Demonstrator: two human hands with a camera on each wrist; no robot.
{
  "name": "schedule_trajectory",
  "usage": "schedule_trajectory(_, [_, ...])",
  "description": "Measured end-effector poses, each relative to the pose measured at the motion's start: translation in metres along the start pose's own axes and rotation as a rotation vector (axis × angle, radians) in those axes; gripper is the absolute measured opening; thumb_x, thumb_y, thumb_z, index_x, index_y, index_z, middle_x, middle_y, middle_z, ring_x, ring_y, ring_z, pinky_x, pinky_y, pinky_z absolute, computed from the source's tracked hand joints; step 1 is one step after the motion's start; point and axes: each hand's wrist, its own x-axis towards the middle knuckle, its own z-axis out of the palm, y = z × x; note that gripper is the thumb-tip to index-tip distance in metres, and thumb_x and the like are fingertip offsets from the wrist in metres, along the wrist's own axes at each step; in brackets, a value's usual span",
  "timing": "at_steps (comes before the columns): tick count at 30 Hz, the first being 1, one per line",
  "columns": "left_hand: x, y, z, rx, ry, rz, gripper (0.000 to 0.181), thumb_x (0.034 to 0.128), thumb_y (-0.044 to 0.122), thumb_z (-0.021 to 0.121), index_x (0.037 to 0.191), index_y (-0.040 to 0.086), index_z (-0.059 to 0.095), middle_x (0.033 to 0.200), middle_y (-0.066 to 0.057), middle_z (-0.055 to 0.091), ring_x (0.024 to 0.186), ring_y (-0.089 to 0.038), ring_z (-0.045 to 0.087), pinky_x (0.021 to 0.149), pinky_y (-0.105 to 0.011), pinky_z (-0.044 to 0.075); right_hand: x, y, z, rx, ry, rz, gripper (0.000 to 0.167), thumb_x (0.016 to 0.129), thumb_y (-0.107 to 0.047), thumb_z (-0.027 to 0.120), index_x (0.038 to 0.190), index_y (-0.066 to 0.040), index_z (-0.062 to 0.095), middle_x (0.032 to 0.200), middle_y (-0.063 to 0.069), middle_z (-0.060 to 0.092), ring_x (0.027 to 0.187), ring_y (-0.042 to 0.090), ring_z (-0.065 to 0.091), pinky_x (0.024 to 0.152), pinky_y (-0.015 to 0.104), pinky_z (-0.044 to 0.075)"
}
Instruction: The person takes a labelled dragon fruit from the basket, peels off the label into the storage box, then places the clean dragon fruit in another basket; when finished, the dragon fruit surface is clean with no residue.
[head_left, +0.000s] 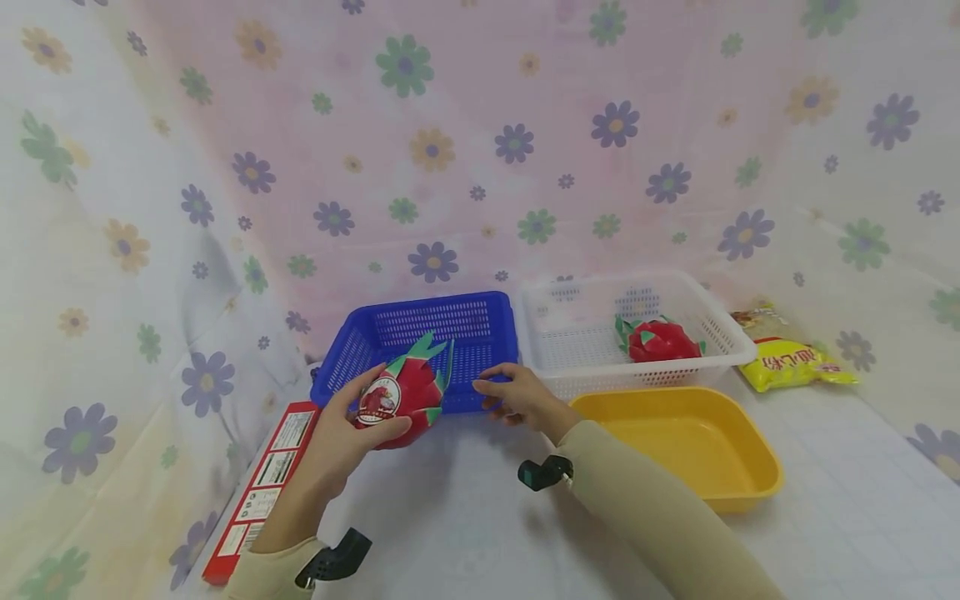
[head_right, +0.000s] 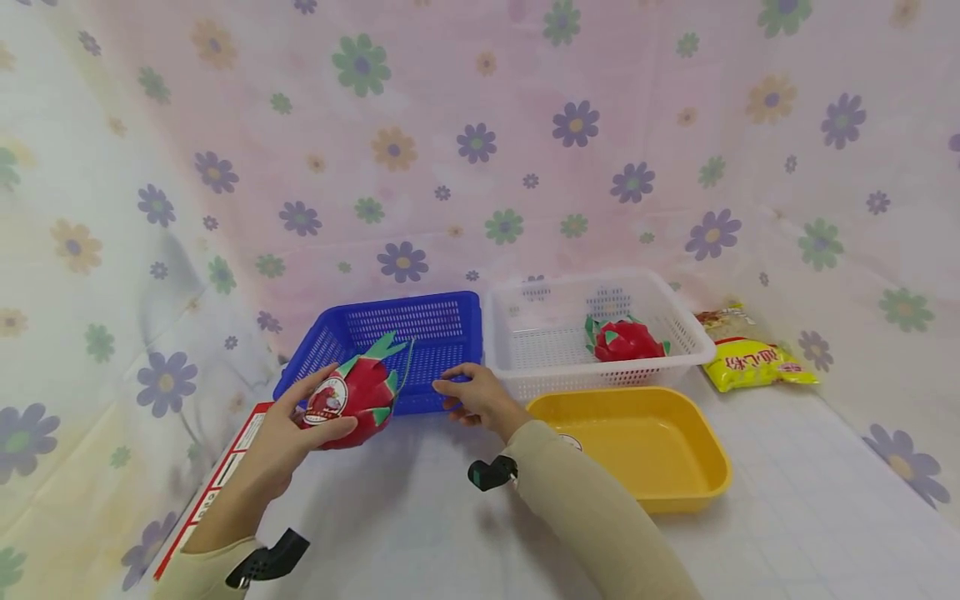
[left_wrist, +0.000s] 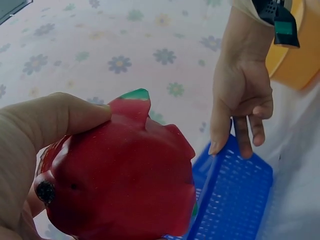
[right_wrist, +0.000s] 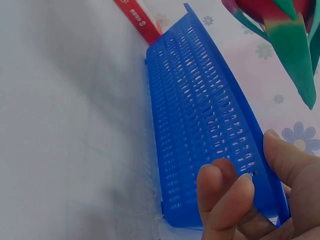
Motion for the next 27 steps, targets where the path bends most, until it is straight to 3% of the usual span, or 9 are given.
schedule_trajectory(6, [-0.022,-0.013,0.002,-0.008,0.003,0.001,0.082,0.0806,0.03,0.08,0.149,0.038,0.036,0.149,-0.011,0.038,0.132,-0.033,0.044,0.092,-0.041,0.058,0.001,0.002,0.0,-0.001,0.0,0.001,0.037,0.091,-0.035,0.07,0.122,-0.016,0.06,0.095,0.01,0.07,0.085,0.034,0.07,0.054,0.024,0.05])
schedule_trajectory(11, [-0.035,-0.023,0.012,0.0,0.016,0.0,0.084,0.0752,0.032,0.084,0.146,0.04,0.04,0.149,-0.009,0.037,0.131,-0.033,0.045,0.089,-0.042,0.059,0.0,0.001,0.001,0.003,-0.001,-0.008,0.037,0.091,-0.034,0.07,0.122,-0.016,0.06,0.093,0.01,0.069,0.082,0.033,0.07,0.052,0.024,0.05])
schedule_trajectory(18, [-0.053,-0.032,0.027,0.022,0.029,-0.052,0.085,0.0723,0.035,0.086,0.145,0.037,0.042,0.148,-0.011,0.034,0.133,-0.037,0.038,0.087,-0.044,0.059,0.001,0.002,0.002,-0.011,-0.002,-0.003,0.039,0.091,-0.036,0.07,0.123,-0.017,0.06,0.095,0.01,0.069,0.086,0.034,0.07,0.055,0.024,0.05])
schedule_trajectory(27, [-0.061,-0.045,0.04,0.017,0.031,-0.113,0.085,0.0696,0.037,0.088,0.143,0.037,0.045,0.144,-0.009,0.039,0.129,-0.032,0.041,0.084,-0.041,0.06,0.001,0.001,0.002,-0.011,0.013,0.004,0.038,0.091,-0.035,0.069,0.123,-0.017,0.06,0.095,0.01,0.07,0.081,0.029,0.07,0.056,0.025,0.05])
